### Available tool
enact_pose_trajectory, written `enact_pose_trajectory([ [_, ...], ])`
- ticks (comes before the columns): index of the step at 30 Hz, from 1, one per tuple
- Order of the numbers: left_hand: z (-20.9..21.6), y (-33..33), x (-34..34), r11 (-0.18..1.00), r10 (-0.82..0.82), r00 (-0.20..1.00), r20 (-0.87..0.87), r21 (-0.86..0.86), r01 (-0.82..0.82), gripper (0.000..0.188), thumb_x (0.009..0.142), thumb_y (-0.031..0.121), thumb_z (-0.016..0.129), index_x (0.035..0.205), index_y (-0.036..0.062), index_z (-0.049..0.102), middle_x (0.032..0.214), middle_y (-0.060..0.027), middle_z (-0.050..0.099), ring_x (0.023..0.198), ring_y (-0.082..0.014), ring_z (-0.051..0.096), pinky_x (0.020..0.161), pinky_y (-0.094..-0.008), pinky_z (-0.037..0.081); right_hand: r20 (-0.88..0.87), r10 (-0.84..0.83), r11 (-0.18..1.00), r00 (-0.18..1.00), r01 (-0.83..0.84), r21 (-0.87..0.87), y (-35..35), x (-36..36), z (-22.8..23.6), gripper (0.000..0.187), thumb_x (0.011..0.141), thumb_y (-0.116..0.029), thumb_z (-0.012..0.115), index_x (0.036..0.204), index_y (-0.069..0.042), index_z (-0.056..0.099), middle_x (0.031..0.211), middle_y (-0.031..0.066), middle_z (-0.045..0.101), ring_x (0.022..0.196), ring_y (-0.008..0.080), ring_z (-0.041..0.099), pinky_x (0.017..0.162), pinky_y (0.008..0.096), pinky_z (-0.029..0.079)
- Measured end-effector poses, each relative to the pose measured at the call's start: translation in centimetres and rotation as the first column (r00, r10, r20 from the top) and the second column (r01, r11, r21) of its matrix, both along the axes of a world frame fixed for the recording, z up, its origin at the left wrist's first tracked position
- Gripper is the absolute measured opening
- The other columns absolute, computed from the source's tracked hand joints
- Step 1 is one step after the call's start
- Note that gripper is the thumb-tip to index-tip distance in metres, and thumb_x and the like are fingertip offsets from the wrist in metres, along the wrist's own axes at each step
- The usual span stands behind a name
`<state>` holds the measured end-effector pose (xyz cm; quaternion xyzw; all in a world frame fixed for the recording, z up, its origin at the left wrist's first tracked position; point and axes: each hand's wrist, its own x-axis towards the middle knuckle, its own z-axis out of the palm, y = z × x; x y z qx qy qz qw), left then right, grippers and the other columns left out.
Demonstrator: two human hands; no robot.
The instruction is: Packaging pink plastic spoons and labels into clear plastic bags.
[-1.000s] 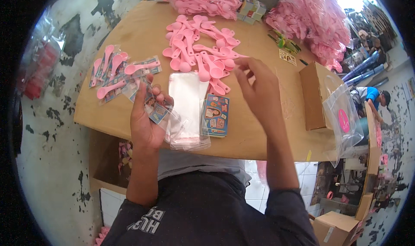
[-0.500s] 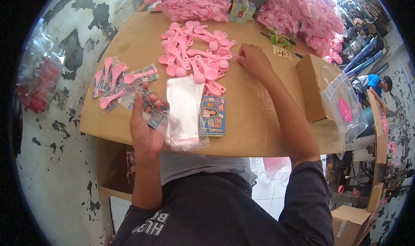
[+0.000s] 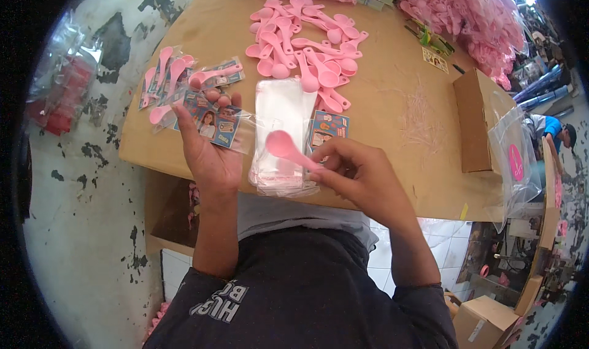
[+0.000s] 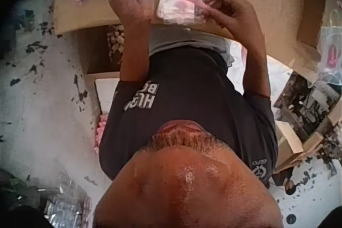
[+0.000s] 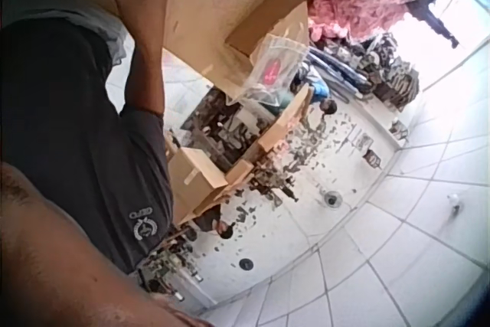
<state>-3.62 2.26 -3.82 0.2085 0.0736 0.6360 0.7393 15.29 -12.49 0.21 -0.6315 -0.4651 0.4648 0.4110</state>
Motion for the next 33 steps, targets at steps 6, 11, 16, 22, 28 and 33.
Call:
enact_pose_trajectory([
  [6, 0.0, -1.6, 1.1, 0.992, -0.112, 0.990, -0.082, 0.040, 0.116, 0.053, 0.105, 0.045, 0.054, 0.141, 0.0068, 0.045, 0.101, -0.0080, 0.064, 0.096, -0.0191, 0.064, 0.104, -0.0489, 0.053, -0.215, 0.057, 0.986, 0.975, -0.020, 0.168, 1.4, -1.8, -1.0, 0.026, 0.094, -0.003, 0.071, 0.118, 0.002, 0.064, 0.097, 0.0033, 0.068, 0.079, 0.0072, 0.064, 0.070, 0.0225, 0.054],
  [11, 0.2, -2.5, 2.0, 0.970, -0.240, 0.970, -0.043, -0.034, 0.239, 0.053, 0.105, 0.044, 0.053, 0.141, 0.0060, 0.042, 0.102, -0.0075, 0.061, 0.096, -0.0191, 0.064, 0.102, -0.0489, 0.055, -0.428, 0.025, 0.963, 0.903, 0.093, 0.252, 1.8, -2.9, -2.4, 0.030, 0.094, -0.001, 0.069, 0.121, 0.002, 0.058, 0.107, 0.0067, 0.065, 0.089, 0.0100, 0.065, 0.074, 0.0253, 0.055],
  [16, -0.1, -3.2, 2.7, 0.924, -0.378, 0.925, -0.028, -0.068, 0.376, 0.050, 0.107, 0.040, 0.052, 0.143, 0.0068, 0.044, 0.102, -0.0059, 0.060, 0.097, -0.0178, 0.063, 0.103, -0.0435, 0.053, -0.466, -0.102, 0.917, 0.879, 0.264, 0.298, 2.6, -3.9, -4.9, 0.030, 0.090, -0.001, 0.072, 0.115, 0.001, 0.055, 0.104, 0.0040, 0.063, 0.088, 0.0082, 0.062, 0.069, 0.0234, 0.053],
  [22, -0.3, -3.1, 2.6, 0.885, -0.464, 0.884, -0.058, -0.070, 0.460, 0.044, 0.108, 0.031, 0.052, 0.142, 0.0045, 0.043, 0.107, -0.0098, 0.063, 0.100, -0.0191, 0.066, 0.096, -0.0425, 0.058, -0.300, -0.236, 0.836, 0.924, 0.351, 0.422, 2.7, -4.6, -4.4, 0.043, 0.082, 0.003, 0.077, 0.119, -0.003, 0.056, 0.101, 0.0038, 0.058, 0.090, 0.0078, 0.056, 0.068, 0.0231, 0.050],
  [28, 1.2, -2.8, 1.9, 0.904, -0.420, 0.895, -0.153, -0.159, 0.397, 0.043, 0.107, 0.024, 0.051, 0.143, 0.0033, 0.042, 0.124, -0.0175, 0.062, 0.114, -0.0260, 0.064, 0.104, -0.0499, 0.054, 0.350, -0.298, 0.581, 0.888, -0.122, 0.804, 1.3, -1.5, -2.8, 0.034, 0.079, -0.004, 0.079, 0.112, -0.005, 0.070, 0.115, 0.0131, 0.061, 0.096, 0.0197, 0.059, 0.081, 0.0306, 0.049],
  [33, 1.9, -2.4, 1.0, 0.845, -0.527, 0.848, -0.060, -0.144, 0.515, 0.048, 0.108, 0.027, 0.047, 0.148, 0.0020, 0.039, 0.146, -0.0217, 0.050, 0.136, -0.0302, 0.052, 0.117, -0.0522, 0.041, 0.360, -0.388, 0.614, 0.849, -0.054, 0.787, 1.9, -0.7, -1.4, 0.032, 0.081, -0.007, 0.077, 0.112, -0.015, 0.076, 0.135, 0.0153, 0.059, 0.116, 0.0307, 0.056, 0.093, 0.0386, 0.048],
])
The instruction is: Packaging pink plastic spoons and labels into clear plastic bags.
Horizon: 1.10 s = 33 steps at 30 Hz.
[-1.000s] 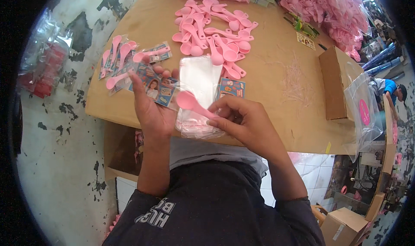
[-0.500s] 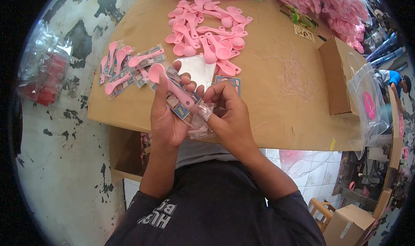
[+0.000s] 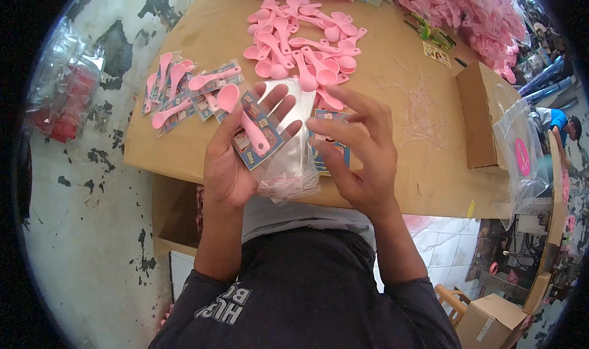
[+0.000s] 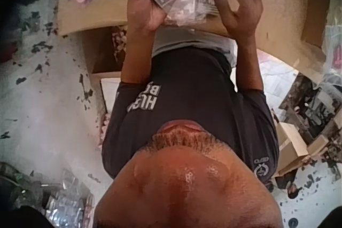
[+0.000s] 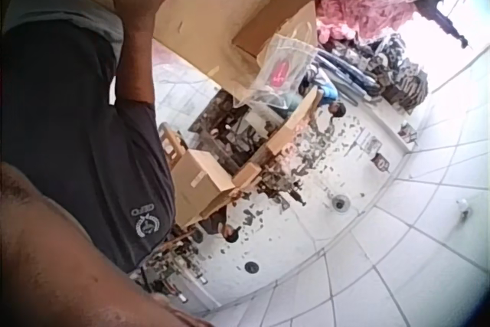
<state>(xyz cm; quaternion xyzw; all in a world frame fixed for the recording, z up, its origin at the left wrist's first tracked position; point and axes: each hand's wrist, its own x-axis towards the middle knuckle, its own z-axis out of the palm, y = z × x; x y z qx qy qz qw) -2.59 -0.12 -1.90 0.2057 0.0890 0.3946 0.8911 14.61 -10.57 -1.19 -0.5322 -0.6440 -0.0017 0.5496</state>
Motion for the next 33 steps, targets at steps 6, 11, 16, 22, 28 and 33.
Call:
enact_pose_trajectory([
  [6, 0.2, -0.6, 0.1, 0.989, -0.143, 0.989, -0.034, 0.021, 0.144, 0.053, 0.109, 0.030, 0.043, 0.151, -0.0001, 0.035, 0.150, -0.0231, 0.046, 0.138, -0.0311, 0.050, 0.114, -0.0454, 0.044, 0.314, 0.040, 0.998, 0.948, -0.052, 0.032, 2.2, -1.4, 0.6, 0.040, 0.077, -0.005, 0.075, 0.113, -0.023, 0.078, 0.145, 0.0137, 0.056, 0.137, 0.0362, 0.046, 0.110, 0.0463, 0.043],
  [11, -0.3, -0.3, -0.5, 0.997, -0.056, 0.992, -0.110, 0.047, 0.062, 0.056, 0.109, 0.035, 0.045, 0.151, -0.0007, 0.036, 0.154, -0.0230, 0.042, 0.140, -0.0301, 0.047, 0.116, -0.0448, 0.040, 0.047, 0.277, 0.960, 0.960, -0.279, 0.036, 2.5, -0.4, 1.2, 0.033, 0.074, -0.007, 0.078, 0.107, -0.013, 0.078, 0.129, 0.0118, 0.065, 0.117, 0.0327, 0.060, 0.100, 0.0426, 0.048],
  [16, 0.4, -0.1, -1.0, 0.922, 0.026, 0.977, -0.212, 0.383, 0.059, 0.056, 0.106, 0.030, 0.055, 0.147, -0.0037, 0.040, 0.135, -0.0218, 0.062, 0.128, -0.0236, 0.058, 0.111, -0.0378, 0.042, -0.481, 0.175, 0.957, 0.859, -0.264, -0.123, 1.1, -1.0, 1.5, 0.051, 0.091, -0.002, 0.073, 0.137, -0.003, 0.052, 0.091, 0.0030, 0.068, 0.084, 0.0054, 0.058, 0.073, 0.0221, 0.045],
  [22, 1.1, -1.3, -0.2, 0.833, 0.176, 0.868, -0.464, 0.540, 0.120, 0.041, 0.098, 0.007, 0.066, 0.136, -0.0049, 0.056, 0.107, -0.0128, 0.073, 0.095, -0.0103, 0.068, 0.082, -0.0236, 0.054, -0.745, 0.105, 0.893, 0.658, -0.393, -0.222, 0.6, -1.3, 0.3, 0.060, 0.092, -0.001, 0.073, 0.143, -0.003, 0.042, 0.086, 0.0009, 0.066, 0.078, 0.0054, 0.060, 0.070, 0.0211, 0.046],
  [28, 1.9, -2.4, 0.2, 0.808, 0.291, 0.801, -0.523, 0.583, 0.087, 0.048, 0.100, 0.007, 0.063, 0.145, 0.0020, 0.049, 0.096, -0.0121, 0.076, 0.082, -0.0083, 0.069, 0.068, -0.0226, 0.054, -0.211, -0.146, 0.989, 0.967, 0.139, -0.048, 1.3, -0.3, 0.2, 0.041, 0.085, -0.002, 0.077, 0.123, -0.005, 0.062, 0.101, 0.0096, 0.066, 0.089, 0.0190, 0.064, 0.076, 0.0308, 0.051],
  [33, 1.8, -3.2, 0.1, 0.728, 0.330, 0.784, -0.526, 0.670, 0.144, 0.058, 0.098, 0.004, 0.062, 0.152, 0.0072, 0.042, 0.090, -0.0099, 0.076, 0.078, -0.0083, 0.069, 0.067, -0.0229, 0.053, 0.119, -0.232, 0.966, 0.966, 0.214, 0.145, 2.1, -0.4, 1.5, 0.028, 0.077, -0.002, 0.078, 0.104, -0.006, 0.073, 0.113, 0.0125, 0.065, 0.102, 0.0303, 0.060, 0.081, 0.0385, 0.051],
])
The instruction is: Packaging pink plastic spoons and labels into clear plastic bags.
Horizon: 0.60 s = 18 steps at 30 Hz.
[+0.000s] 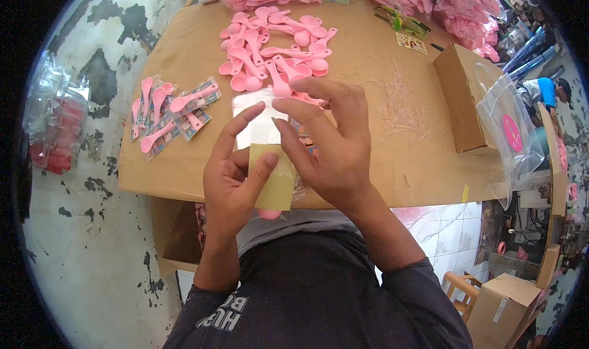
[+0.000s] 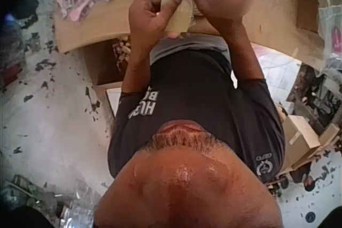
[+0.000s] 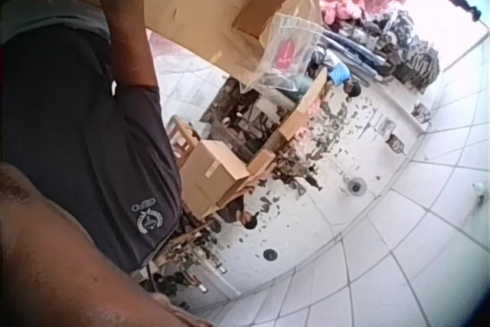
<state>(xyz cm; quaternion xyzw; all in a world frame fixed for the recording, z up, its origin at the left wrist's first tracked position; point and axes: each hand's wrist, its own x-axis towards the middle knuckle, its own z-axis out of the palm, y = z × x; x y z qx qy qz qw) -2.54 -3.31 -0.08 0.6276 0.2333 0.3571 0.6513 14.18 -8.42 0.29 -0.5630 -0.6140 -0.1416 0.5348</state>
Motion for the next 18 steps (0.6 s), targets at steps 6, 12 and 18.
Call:
enact_pose_trajectory([
  [6, -0.4, -0.1, -0.4, 0.994, 0.042, 0.990, -0.137, 0.108, -0.028, 0.062, 0.093, 0.007, 0.065, 0.153, 0.0113, 0.047, 0.054, -0.0003, 0.041, 0.052, -0.0055, 0.038, 0.053, -0.0246, 0.036, 0.163, -0.063, 0.998, 0.985, 0.063, 0.007, 0.5, -0.3, 0.1, 0.030, 0.074, 0.000, 0.077, 0.104, -0.005, 0.074, 0.115, 0.0100, 0.066, 0.101, 0.0297, 0.060, 0.082, 0.0399, 0.050],
  [12, -0.9, 0.2, -0.6, 0.958, 0.064, 0.981, -0.181, 0.286, -0.010, 0.064, 0.091, 0.006, 0.067, 0.152, 0.0117, 0.047, 0.058, -0.0006, 0.028, 0.054, -0.0083, 0.030, 0.053, -0.0266, 0.031, 0.145, -0.082, 0.997, 0.986, 0.083, 0.001, 0.9, -0.7, 0.3, 0.029, 0.071, 0.003, 0.076, 0.099, -0.003, 0.073, 0.107, 0.0096, 0.069, 0.098, 0.0289, 0.061, 0.082, 0.0398, 0.051],
  [18, -0.1, 0.1, -0.9, 0.990, -0.009, 0.990, -0.141, 0.139, 0.029, 0.064, 0.093, 0.006, 0.067, 0.153, 0.0114, 0.045, 0.063, -0.0094, 0.062, 0.059, -0.0053, 0.050, 0.061, -0.0218, 0.040, -0.063, -0.040, 0.998, 0.997, 0.037, -0.051, 1.0, 0.4, 0.3, 0.021, 0.078, 0.005, 0.072, 0.097, -0.001, 0.067, 0.108, 0.0127, 0.069, 0.098, 0.0293, 0.065, 0.087, 0.0385, 0.052],
])
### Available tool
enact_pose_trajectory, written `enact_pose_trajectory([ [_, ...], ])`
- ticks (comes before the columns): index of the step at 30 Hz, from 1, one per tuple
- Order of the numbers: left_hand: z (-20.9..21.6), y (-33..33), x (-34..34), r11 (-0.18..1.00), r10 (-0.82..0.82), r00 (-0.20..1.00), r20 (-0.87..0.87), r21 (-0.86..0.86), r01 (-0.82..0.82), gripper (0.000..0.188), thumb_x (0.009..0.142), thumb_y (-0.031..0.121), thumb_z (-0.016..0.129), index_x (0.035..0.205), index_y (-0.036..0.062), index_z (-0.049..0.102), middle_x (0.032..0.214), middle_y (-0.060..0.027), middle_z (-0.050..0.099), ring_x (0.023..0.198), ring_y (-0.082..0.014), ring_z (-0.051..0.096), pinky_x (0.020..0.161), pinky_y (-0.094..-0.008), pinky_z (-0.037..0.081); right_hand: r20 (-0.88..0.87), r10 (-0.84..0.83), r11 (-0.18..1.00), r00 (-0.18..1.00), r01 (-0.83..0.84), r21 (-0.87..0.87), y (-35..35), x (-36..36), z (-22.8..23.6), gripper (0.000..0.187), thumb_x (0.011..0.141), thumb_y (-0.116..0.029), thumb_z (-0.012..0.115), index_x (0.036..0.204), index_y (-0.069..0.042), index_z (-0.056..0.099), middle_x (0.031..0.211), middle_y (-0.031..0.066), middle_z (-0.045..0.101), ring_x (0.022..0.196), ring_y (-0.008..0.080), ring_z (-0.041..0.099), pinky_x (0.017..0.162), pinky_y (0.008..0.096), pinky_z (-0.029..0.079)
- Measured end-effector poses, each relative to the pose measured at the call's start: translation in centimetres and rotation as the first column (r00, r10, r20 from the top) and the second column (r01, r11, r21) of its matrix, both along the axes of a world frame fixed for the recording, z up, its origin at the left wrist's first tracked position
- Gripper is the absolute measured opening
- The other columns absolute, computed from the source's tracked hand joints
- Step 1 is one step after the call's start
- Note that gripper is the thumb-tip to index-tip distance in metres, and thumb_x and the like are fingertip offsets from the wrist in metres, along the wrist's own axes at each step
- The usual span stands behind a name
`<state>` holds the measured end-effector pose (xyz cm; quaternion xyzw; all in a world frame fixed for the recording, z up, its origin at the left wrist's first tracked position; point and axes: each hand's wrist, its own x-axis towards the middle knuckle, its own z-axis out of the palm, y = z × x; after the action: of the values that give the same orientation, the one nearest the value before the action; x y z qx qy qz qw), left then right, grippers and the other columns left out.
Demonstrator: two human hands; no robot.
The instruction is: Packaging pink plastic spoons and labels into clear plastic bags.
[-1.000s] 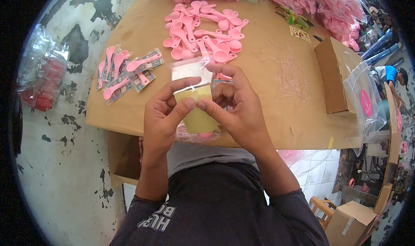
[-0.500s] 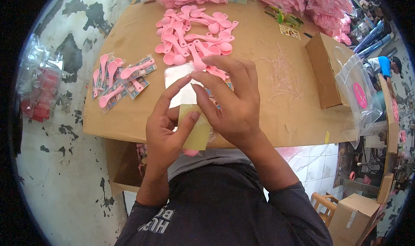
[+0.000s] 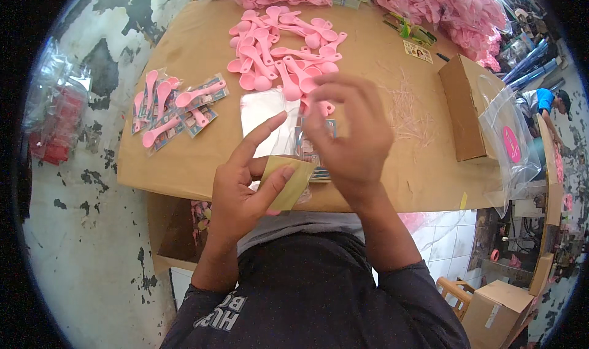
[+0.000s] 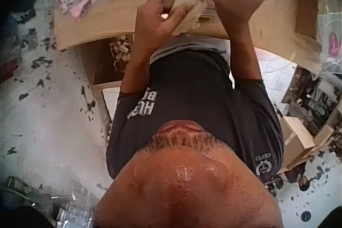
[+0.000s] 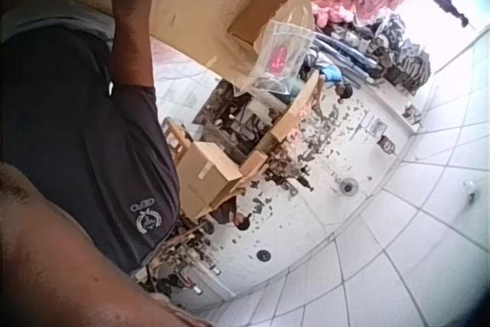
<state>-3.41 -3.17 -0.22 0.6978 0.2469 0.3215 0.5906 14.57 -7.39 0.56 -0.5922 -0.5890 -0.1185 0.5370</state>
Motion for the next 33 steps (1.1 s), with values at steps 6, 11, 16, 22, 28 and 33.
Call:
enact_pose_trajectory([
  [6, 0.2, 0.2, 0.1, 0.944, 0.044, 0.991, 0.125, -0.330, -0.001, 0.045, 0.098, 0.005, 0.064, 0.140, -0.0009, 0.049, 0.104, -0.0183, 0.076, 0.086, -0.0123, 0.071, 0.070, -0.0231, 0.056, -0.758, 0.345, 0.927, 0.553, -0.073, 0.369, -0.4, 2.9, 0.4, 0.007, 0.092, 0.004, 0.058, 0.095, 0.001, 0.063, 0.104, 0.0133, 0.069, 0.096, 0.0182, 0.067, 0.086, 0.0356, 0.055],
  [11, 0.1, 0.8, 0.3, 0.921, 0.077, 0.976, 0.204, -0.390, 0.009, 0.030, 0.099, 0.008, 0.065, 0.125, -0.0013, 0.055, 0.114, -0.0165, 0.073, 0.092, -0.0146, 0.071, 0.065, -0.0247, 0.061, -0.792, 0.500, 0.809, 0.352, -0.516, 0.282, -3.3, 4.8, -1.7, 0.015, 0.096, 0.003, 0.051, 0.101, 0.001, 0.065, 0.094, 0.0056, 0.064, 0.076, 0.0081, 0.058, 0.069, 0.0233, 0.049],
  [16, -1.4, 1.3, 1.2, 0.978, 0.087, 0.950, 0.300, -0.207, -0.024, 0.025, 0.098, 0.005, 0.066, 0.121, -0.0027, 0.059, 0.120, -0.0146, 0.067, 0.106, -0.0138, 0.065, 0.084, -0.0261, 0.056, -0.792, 0.320, 0.838, 0.519, -0.546, -0.019, -3.2, 1.2, -1.6, 0.016, 0.098, -0.001, 0.058, 0.111, 0.002, 0.066, 0.100, 0.0031, 0.065, 0.077, 0.0039, 0.055, 0.066, 0.0195, 0.045],
  [22, -1.3, 1.5, 0.8, 0.982, 0.097, 0.953, 0.287, -0.186, -0.044, 0.026, 0.098, 0.004, 0.066, 0.122, -0.0044, 0.062, 0.111, -0.0118, 0.069, 0.099, -0.0118, 0.065, 0.085, -0.0263, 0.054, -0.836, 0.329, 0.774, 0.439, -0.632, -0.027, -3.0, 0.5, -2.0, 0.017, 0.098, -0.007, 0.067, 0.113, 0.002, 0.066, 0.105, 0.0035, 0.067, 0.096, 0.0083, 0.064, 0.082, 0.0237, 0.052],
  [28, -1.3, 1.7, -0.1, 0.970, 0.089, 0.966, 0.244, -0.242, -0.028, 0.026, 0.100, 0.004, 0.063, 0.124, -0.0052, 0.061, 0.105, -0.0132, 0.073, 0.096, -0.0125, 0.069, 0.085, -0.0256, 0.054, -0.830, 0.344, 0.804, 0.439, -0.595, 0.018, -2.8, 0.4, -1.7, 0.016, 0.098, -0.006, 0.066, 0.112, 0.002, 0.067, 0.103, 0.0028, 0.067, 0.095, 0.0084, 0.063, 0.082, 0.0245, 0.051],
  [33, -1.4, 1.5, -0.7, 0.971, 0.109, 0.932, 0.345, -0.238, -0.025, 0.021, 0.101, 0.003, 0.061, 0.120, -0.0043, 0.062, 0.107, -0.0137, 0.073, 0.099, -0.0122, 0.068, 0.086, -0.0263, 0.055, -0.740, 0.439, 0.778, 0.509, -0.627, 0.031, -2.8, 0.4, -1.1, 0.010, 0.096, 0.002, 0.062, 0.101, 0.002, 0.071, 0.097, 0.0054, 0.066, 0.092, 0.0120, 0.061, 0.082, 0.0264, 0.047],
])
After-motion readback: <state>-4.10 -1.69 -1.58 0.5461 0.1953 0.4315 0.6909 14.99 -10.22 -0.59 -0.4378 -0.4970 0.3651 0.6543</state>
